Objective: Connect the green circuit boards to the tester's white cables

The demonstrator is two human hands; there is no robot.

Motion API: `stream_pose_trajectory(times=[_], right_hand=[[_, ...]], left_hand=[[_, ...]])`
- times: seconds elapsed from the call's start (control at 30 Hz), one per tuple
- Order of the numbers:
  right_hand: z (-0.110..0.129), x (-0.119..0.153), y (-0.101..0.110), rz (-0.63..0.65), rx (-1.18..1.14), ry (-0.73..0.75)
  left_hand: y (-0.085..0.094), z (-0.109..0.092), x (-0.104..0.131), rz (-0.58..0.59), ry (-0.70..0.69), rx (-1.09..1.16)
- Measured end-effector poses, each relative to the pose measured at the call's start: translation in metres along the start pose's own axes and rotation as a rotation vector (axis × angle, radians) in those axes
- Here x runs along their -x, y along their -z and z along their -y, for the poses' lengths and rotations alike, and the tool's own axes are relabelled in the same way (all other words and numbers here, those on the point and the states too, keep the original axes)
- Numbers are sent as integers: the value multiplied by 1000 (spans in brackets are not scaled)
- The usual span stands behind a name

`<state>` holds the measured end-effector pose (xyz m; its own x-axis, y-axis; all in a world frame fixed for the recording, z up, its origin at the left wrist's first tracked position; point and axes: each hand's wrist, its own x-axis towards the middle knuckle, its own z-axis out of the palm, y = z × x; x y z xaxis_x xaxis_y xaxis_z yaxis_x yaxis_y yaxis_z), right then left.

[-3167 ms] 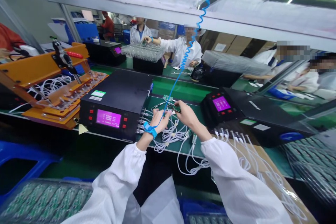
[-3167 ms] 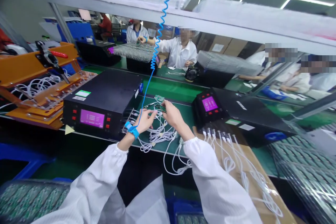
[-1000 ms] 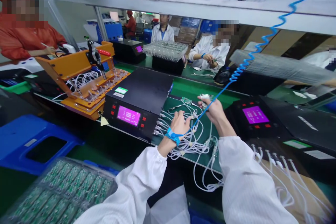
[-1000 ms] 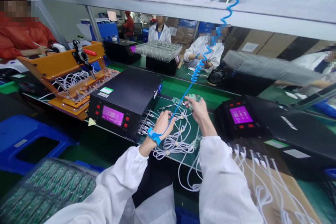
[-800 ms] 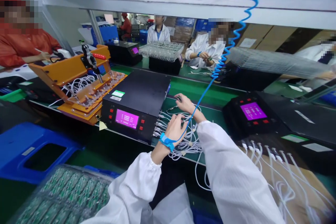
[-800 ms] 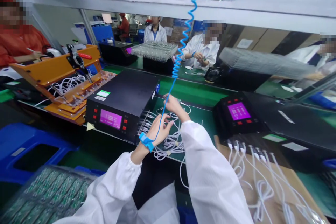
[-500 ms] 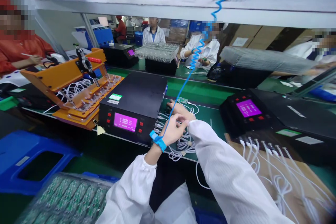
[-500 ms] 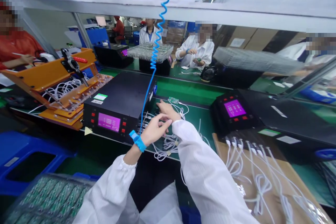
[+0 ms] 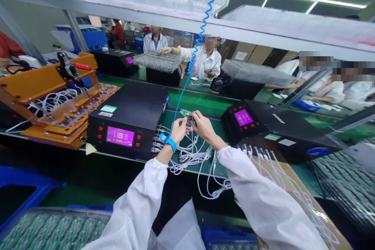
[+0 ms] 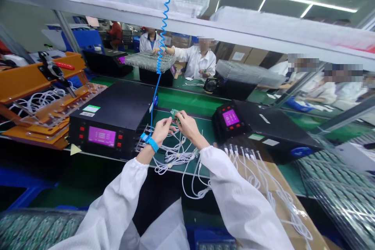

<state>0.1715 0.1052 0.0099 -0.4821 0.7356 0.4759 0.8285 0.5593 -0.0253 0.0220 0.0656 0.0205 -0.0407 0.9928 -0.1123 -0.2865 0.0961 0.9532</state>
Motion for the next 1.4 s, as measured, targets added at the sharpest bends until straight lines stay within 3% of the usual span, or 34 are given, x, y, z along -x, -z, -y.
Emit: stream_pose_trajectory(times=[0.3, 0.47, 0.57, 0.7, 0.77, 0.93, 1.07, 1.17, 1.4], right_hand=[[-23, 4, -9, -34, 252, 244], [-23, -3, -15, -42, 225, 227], [-26, -8, -21, -78, 92, 128], [-38, -20, -18, -416, -206, -226], [-42, -25, -8, -499, -332, -326], [-31, -28, 20, -308, -574, -274], [-23, -30, 25, -247, -664, -263], [-30, -33, 16, -294, -760, -348], [-59, -39, -26, -308, -1244, -775]], left_hand=[[-2, 30, -10, -23, -102, -146], [2, 32, -21, -56, -168, -299], [5, 33, -20, -33, -195, -387], [10, 46, -10, 22, -179, -498], [11, 51, -8, 10, -169, -546], [2, 38, -25, -52, -197, -634], [-6, 21, -42, 20, -211, -879], [-7, 19, -44, 56, -222, -911], [-19, 26, -38, 87, -221, -998]])
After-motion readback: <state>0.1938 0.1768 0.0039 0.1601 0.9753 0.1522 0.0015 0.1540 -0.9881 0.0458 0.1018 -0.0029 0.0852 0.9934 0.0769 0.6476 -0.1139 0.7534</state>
